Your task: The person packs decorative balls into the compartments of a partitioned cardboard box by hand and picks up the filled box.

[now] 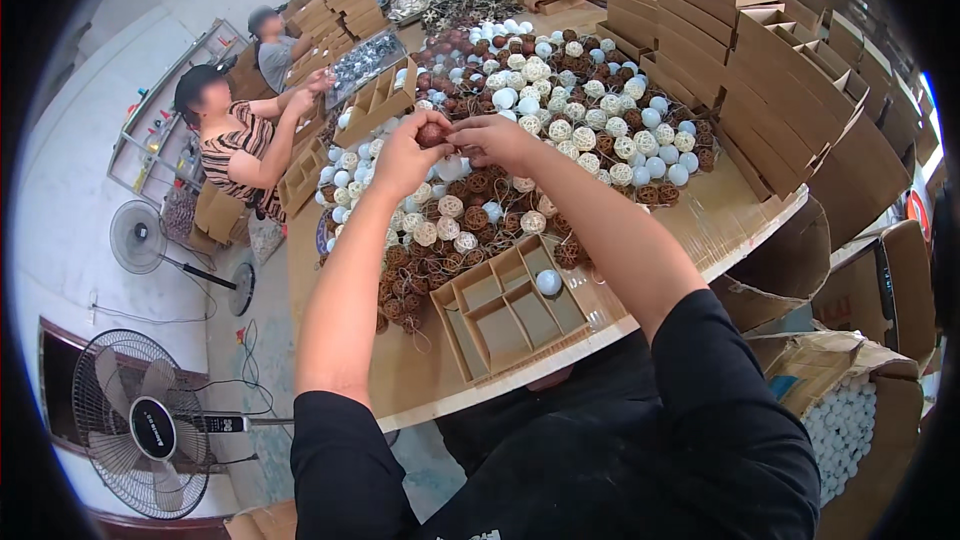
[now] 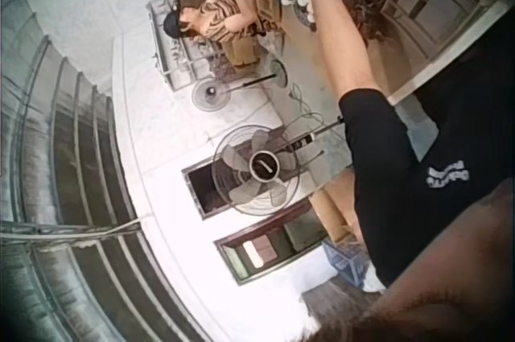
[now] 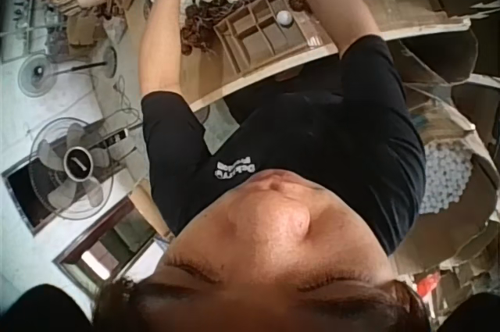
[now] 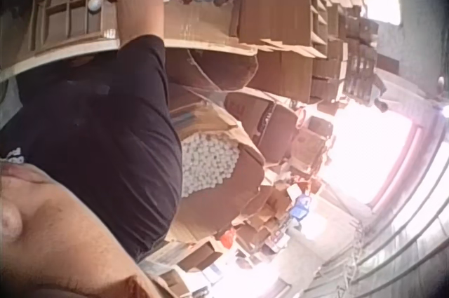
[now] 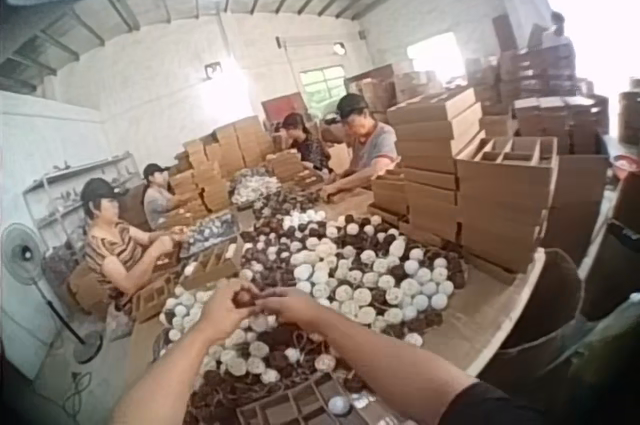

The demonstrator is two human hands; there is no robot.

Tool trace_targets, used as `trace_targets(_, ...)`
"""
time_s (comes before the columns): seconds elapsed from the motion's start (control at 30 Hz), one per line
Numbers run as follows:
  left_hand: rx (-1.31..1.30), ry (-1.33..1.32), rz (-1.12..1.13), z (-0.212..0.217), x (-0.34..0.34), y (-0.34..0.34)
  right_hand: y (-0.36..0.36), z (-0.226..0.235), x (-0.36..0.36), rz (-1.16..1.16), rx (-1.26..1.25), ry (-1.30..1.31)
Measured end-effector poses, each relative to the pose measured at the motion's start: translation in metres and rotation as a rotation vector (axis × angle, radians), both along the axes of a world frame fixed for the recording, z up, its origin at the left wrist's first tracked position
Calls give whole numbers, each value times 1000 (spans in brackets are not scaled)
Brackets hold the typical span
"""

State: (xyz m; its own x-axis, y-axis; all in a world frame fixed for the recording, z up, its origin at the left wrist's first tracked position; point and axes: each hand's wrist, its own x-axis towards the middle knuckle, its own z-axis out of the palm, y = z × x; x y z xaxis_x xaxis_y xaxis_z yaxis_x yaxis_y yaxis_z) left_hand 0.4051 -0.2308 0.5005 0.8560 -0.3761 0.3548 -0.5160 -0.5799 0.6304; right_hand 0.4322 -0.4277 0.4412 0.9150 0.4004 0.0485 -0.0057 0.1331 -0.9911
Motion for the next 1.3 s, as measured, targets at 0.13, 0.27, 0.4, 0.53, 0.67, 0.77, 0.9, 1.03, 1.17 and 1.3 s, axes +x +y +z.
trace_targets(0.13,-58,64,-68,0,-6,4,2,1,12,61,-64,-37)
trace_targets(0.27,-61,82,37,-6,0,4,-13,5,26,-243,-212,-276)
trace_targets(0.4,38,18,306,-26,4,30,-23,24,12,-360,-356,-370)
trace_targets(0.53,-420,240,256,-31,-36,55,-40,34,-57,-182,-473,-457)
trace_targets(0.67,-254,149,241,-19,-99,50,-87,19,-161,-28,-587,-534)
trace_targets(0.77,-215,168,321,-21,-156,60,-102,-5,-217,-26,-707,-551)
trace_targets(0.9,-423,578,220,-32,-213,59,-111,-54,-238,-35,-667,-598)
trace_targets(1.03,-400,567,326,-67,-236,56,-109,-50,-243,55,-736,-718)
trace_targets(1.17,-342,525,383,-91,-242,51,-106,-28,-241,144,-788,-723)
trace_targets(1.3,-383,487,371,-89,-240,46,-105,-17,-241,235,-942,-752)
